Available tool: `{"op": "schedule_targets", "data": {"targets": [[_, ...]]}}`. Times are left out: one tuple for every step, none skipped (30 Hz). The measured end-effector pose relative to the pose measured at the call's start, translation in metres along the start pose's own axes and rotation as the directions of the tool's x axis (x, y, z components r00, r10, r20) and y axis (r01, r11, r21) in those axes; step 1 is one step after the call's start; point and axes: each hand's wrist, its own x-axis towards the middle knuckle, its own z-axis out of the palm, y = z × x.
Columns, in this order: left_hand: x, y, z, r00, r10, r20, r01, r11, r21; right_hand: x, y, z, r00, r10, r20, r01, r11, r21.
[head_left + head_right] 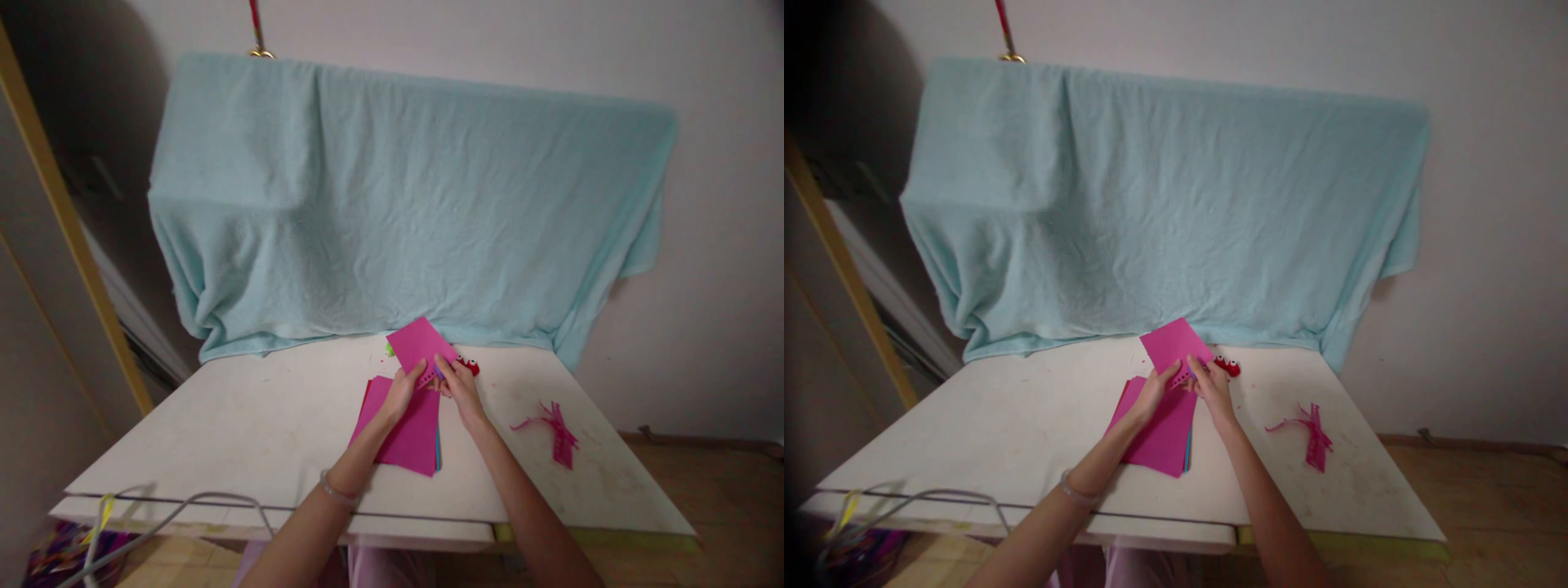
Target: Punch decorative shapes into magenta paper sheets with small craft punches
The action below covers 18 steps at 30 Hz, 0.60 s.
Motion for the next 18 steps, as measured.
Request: {"op": "schedule_targets", "data": {"targets": [[0.0,0.0,0.001,1.0,-0.001,-0.012,0.001,1.0,-0.003,0.0,0.0,0.0,1.0,0.001,-0.003,-0.001,1.0,0.007],[0.0,0.0,0.001,1.0,-0.002,-0.022,0.002,1.0,-0.003,0.0,-0.001,0.001,1.0,0.003,-0.003,-0.003,1.0,0.014],[0.0,0.001,0.002,1.0,0.0,-0.028,0.0,1.0,0.0,0.0,-0.001,0.001,1.0,0.004,-0.002,-0.004,1.0,0.021],[0.0,0.003,0.002,1.0,0.004,-0.029,-0.004,1.0,0.006,-0.001,-0.001,0.001,1.0,0.002,-0.002,-0.002,1.0,0.029],[0.0,0.004,0.003,0.999,0.012,-0.032,-0.011,1.0,0.011,-0.001,-0.001,0.002,1.0,-0.002,-0.003,0.002,0.999,0.039],[-0.001,0.006,0.003,0.999,0.018,-0.034,-0.017,1.0,0.012,-0.001,-0.001,0.002,1.0,-0.009,0.0,0.009,0.999,0.048],[-0.001,0.009,0.003,0.999,0.019,-0.038,-0.018,1.0,0.011,-0.001,0.0,0.001,1.0,-0.019,0.002,0.019,0.998,0.058],[-0.002,0.011,0.004,0.999,0.014,-0.043,-0.014,1.0,0.009,-0.001,0.001,0.001,1.0,-0.03,-0.001,0.03,0.997,0.067],[-0.003,0.013,0.004,0.999,0.005,-0.051,-0.004,1.0,0.004,-0.001,0.002,0.001,0.999,-0.042,-0.007,0.042,0.996,0.075],[-0.004,0.015,0.005,0.998,-0.007,-0.055,0.007,1.0,-0.002,-0.001,0.003,0.0,0.999,-0.053,-0.012,0.054,0.995,0.084],[-0.006,0.016,0.005,0.998,-0.019,-0.052,0.018,1.0,-0.007,-0.001,0.003,0.0,0.998,-0.064,-0.017,0.065,0.993,0.093],[-0.008,0.018,0.006,0.999,-0.028,-0.042,0.028,1.0,-0.011,-0.001,0.004,-0.001,0.997,-0.074,-0.023,0.076,0.992,0.101],[-0.01,0.02,0.007,0.999,-0.03,-0.036,0.03,0.999,-0.013,-0.001,0.005,-0.001,0.996,-0.084,-0.027,0.086,0.991,0.106],[-0.012,0.022,0.009,0.999,-0.031,-0.035,0.031,0.999,-0.012,-0.001,0.006,-0.002,0.995,-0.092,-0.03,0.095,0.99,0.107],[-0.014,0.023,0.01,0.999,-0.034,-0.038,0.033,0.999,-0.008,0.0,0.006,-0.002,0.994,-0.101,-0.035,0.104,0.989,0.106],[-0.015,0.025,0.012,0.998,-0.04,-0.043,0.04,0.999,-0.002,0.0,0.007,-0.002,0.993,-0.109,-0.041,0.113,0.988,0.101],[-0.017,0.027,0.013,0.998,-0.046,-0.049,0.047,0.999,0.003,0.0,0.007,-0.002,0.992,-0.116,-0.05,0.12,0.988,0.095],[-0.018,0.028,0.014,0.997,-0.05,-0.053,0.05,0.999,0.005,0.0,0.008,-0.002,0.991,-0.12,-0.058,0.125,0.988,0.088]]}}
